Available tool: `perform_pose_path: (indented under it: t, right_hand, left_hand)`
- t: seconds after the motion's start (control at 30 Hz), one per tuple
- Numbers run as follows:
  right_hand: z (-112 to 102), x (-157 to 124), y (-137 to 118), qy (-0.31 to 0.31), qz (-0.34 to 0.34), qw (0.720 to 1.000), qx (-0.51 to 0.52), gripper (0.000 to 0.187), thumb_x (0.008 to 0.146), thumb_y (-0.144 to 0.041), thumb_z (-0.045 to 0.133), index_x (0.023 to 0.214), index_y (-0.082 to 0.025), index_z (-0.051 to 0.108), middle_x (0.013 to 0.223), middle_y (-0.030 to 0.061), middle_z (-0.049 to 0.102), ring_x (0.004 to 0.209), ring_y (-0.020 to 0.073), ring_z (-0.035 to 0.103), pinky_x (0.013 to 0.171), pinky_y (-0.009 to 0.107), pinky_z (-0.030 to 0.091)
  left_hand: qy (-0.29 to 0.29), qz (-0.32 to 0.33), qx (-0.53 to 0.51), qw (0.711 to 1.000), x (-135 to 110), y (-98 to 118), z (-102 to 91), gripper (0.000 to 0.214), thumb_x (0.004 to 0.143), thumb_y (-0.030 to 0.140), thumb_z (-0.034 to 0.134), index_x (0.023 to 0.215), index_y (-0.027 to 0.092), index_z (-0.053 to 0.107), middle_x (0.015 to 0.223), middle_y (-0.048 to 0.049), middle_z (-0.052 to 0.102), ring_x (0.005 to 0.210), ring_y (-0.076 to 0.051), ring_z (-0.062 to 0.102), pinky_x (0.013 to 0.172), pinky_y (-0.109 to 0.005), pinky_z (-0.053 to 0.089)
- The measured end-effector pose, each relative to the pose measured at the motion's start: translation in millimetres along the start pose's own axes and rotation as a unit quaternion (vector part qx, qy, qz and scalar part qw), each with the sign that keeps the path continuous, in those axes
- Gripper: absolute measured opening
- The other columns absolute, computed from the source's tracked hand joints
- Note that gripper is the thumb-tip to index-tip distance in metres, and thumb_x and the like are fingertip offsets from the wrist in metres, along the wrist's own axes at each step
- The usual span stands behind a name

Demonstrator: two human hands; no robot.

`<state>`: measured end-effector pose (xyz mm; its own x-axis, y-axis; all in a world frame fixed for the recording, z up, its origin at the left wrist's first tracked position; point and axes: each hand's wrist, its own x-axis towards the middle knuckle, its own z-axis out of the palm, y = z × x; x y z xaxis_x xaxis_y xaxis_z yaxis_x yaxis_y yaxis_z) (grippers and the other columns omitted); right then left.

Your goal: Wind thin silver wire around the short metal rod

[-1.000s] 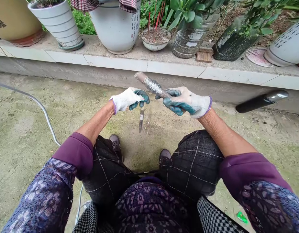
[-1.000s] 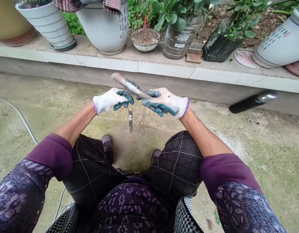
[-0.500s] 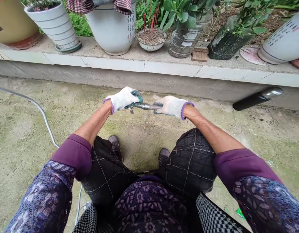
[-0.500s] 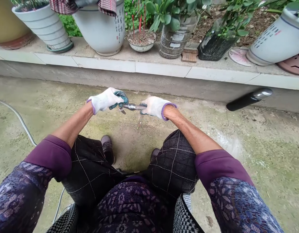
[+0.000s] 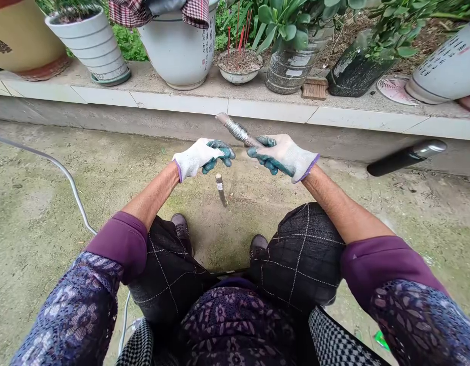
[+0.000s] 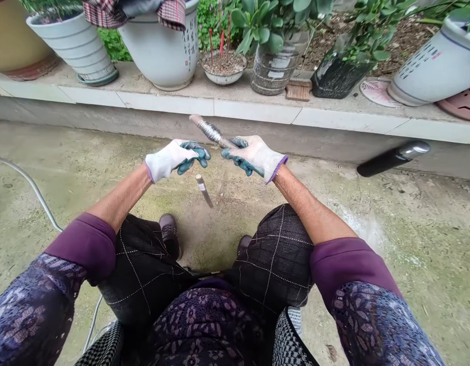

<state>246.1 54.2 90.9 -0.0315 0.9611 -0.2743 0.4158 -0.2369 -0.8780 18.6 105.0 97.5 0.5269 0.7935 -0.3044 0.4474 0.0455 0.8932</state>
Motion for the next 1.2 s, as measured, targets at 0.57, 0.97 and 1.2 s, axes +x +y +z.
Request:
perform_pose_path:
  t: [0.57, 0.97, 1.2]
  right_hand:
    - [-8, -8, 9, -0.267, 0.009, 0.950, -0.159, 0.035, 0.080, -0.039, 0.076, 0.108, -0.018, 0.075, 0.061, -0.0045, 0.055, 0.046, 0.0080, 0.044, 0.040, 0.022, 0.035]
    - [11, 17, 19, -0.069, -0.067, 0.886, -0.454, 0.039, 0.084, -0.041, 0.065, 0.115, -0.019, 0.075, 0.081, 0.0053, 0.069, 0.065, 0.0172, 0.056, 0.058, 0.028, 0.036]
    - [4, 15, 16, -0.020, -0.071, 0.918, -0.390, 0.037, 0.085, -0.041, 0.065, 0.112, -0.019, 0.075, 0.074, 0.0039, 0.066, 0.061, 0.0179, 0.055, 0.056, 0.029, 0.036]
  left_hand:
    - [-0.004, -0.019, 0.153, 0.988, 1, 0, -6.3, 0.014, 0.078, 0.014, 0.067, 0.087, 0.014, 0.078, 0.057, 0.0004, 0.059, 0.046, -0.008, 0.042, 0.044, -0.022, 0.031]
    - [0.015, -0.037, 0.132, 0.990, -7, 2, 6.5, 0.009, 0.083, 0.021, 0.071, 0.089, 0.016, 0.076, 0.053, 0.0014, 0.056, 0.053, -0.010, 0.039, 0.052, -0.028, 0.027]
    - [0.058, -0.035, 0.007, 0.998, 3, -3, 5.1, 0.009, 0.087, 0.018, 0.068, 0.091, 0.012, 0.075, 0.051, 0.0020, 0.056, 0.047, -0.008, 0.038, 0.047, -0.026, 0.028]
